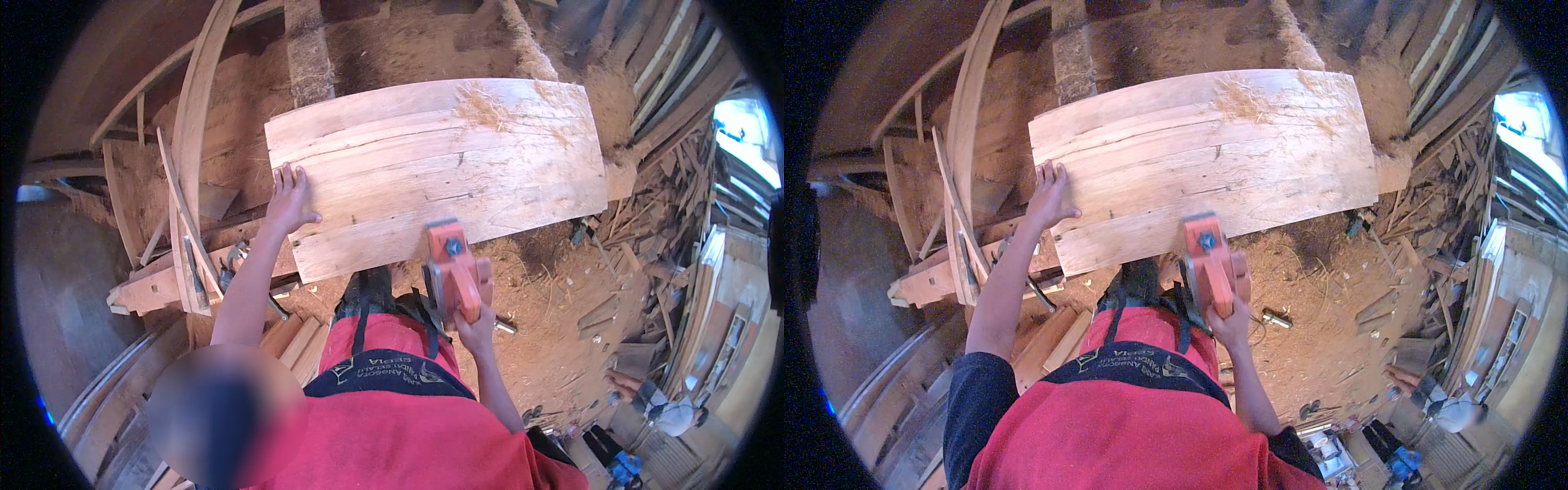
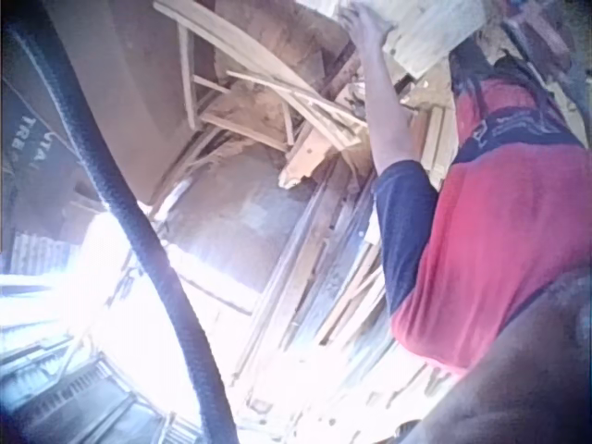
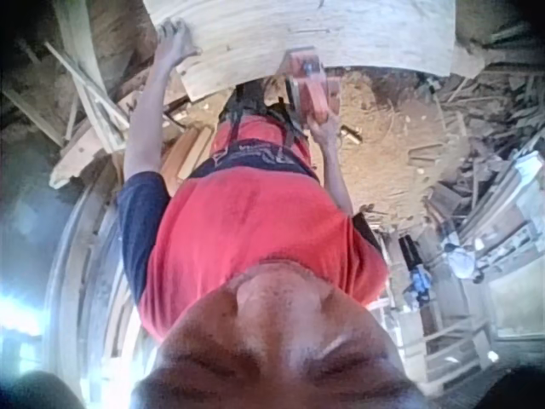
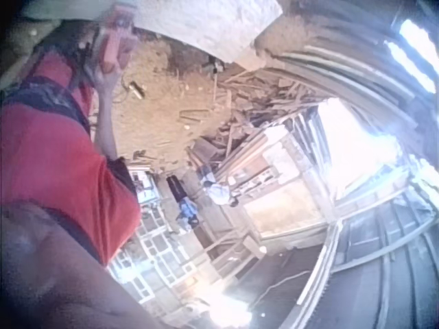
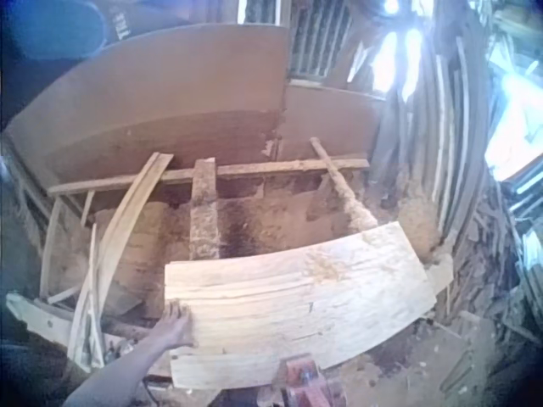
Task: The person sands the surface of a wood plank using a power sander, turning the plank over to sand multiple sides.
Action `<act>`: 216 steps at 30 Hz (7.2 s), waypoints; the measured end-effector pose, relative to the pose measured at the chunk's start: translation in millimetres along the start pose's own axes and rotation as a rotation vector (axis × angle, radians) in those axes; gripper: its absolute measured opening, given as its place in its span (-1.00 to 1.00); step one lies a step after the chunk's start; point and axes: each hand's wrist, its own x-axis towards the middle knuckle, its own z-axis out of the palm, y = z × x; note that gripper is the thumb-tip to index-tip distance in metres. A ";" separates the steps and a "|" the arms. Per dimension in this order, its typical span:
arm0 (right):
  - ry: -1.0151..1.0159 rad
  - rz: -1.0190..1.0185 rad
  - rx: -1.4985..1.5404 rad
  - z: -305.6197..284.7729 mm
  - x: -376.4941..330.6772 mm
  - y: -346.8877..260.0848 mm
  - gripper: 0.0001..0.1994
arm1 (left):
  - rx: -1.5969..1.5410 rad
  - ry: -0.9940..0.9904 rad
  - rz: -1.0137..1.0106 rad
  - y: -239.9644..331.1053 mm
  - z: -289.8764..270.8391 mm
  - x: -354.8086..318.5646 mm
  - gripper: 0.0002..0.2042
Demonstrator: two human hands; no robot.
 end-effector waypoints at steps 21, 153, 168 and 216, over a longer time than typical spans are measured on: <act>0.231 -0.468 -0.258 96.7 356.8 -221.7 -0.62 | 0.003 -0.031 -0.010 6.5 -6.3 0.0 0.28; 0.071 -0.373 -0.095 -137.3 346.5 -89.1 -0.82 | -0.020 -0.073 -0.082 176.4 -0.2 55.4 0.54; 0.049 -0.509 -0.112 -173.5 337.1 -66.6 -0.75 | -0.196 0.159 -0.212 188.7 14.9 71.0 0.35; -0.017 -0.111 -0.040 -287.1 213.2 32.8 -0.76 | -0.087 0.020 -0.161 352.9 -2.8 157.0 0.52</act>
